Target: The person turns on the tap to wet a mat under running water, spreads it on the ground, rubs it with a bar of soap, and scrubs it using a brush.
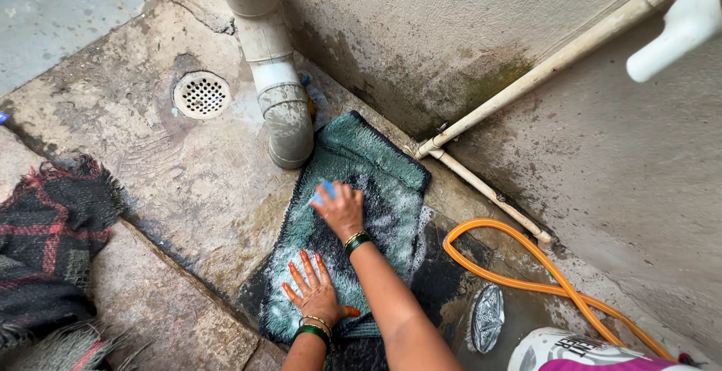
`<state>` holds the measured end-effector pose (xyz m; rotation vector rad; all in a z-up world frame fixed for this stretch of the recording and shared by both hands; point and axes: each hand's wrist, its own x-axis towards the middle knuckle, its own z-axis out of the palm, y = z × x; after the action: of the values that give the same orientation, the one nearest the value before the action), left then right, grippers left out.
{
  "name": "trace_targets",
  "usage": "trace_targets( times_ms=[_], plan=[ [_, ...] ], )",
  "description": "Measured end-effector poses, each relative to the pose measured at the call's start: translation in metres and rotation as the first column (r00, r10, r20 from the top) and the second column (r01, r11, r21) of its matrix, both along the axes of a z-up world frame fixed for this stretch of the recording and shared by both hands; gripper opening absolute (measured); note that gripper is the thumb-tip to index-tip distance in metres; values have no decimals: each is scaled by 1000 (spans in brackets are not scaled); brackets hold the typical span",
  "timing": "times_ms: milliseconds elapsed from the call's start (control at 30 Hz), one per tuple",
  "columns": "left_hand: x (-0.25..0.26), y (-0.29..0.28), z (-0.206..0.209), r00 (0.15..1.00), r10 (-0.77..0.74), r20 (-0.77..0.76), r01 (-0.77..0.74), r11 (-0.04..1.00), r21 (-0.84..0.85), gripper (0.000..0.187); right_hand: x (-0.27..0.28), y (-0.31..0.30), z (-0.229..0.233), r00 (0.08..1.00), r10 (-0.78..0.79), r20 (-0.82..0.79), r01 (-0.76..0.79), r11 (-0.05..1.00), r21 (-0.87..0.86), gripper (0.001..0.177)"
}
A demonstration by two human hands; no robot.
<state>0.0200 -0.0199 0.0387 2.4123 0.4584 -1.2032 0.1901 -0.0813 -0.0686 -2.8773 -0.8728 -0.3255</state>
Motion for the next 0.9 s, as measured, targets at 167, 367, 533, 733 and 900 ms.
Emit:
trace_targets(
  times_ms=[167, 367, 533, 733, 900],
  plan=[
    [0, 2, 0, 999, -53, -4, 53, 999, -10, 161, -28, -14, 12, 983, -174, 57, 173, 985, 27, 45],
    [-25, 5, -12, 928, -272, 254, 266, 962, 60, 126, -34, -59, 26, 990, 141, -1, -141, 989, 40, 44],
    [-23, -2, -39, 848, -436, 302, 439, 897, 61, 92, -5, -95, 19, 874, -437, 213, 440, 897, 36, 49],
    [-22, -16, -93, 581, -497, 645, 573, 812, 110, 58, -31, -104, 22, 941, 335, 54, -339, 929, 146, 45],
    [-16, -27, -106, 316, -559, 767, 693, 688, 216, 31, -6, -134, 28, 882, -447, 147, 457, 889, -35, 49]
  ],
)
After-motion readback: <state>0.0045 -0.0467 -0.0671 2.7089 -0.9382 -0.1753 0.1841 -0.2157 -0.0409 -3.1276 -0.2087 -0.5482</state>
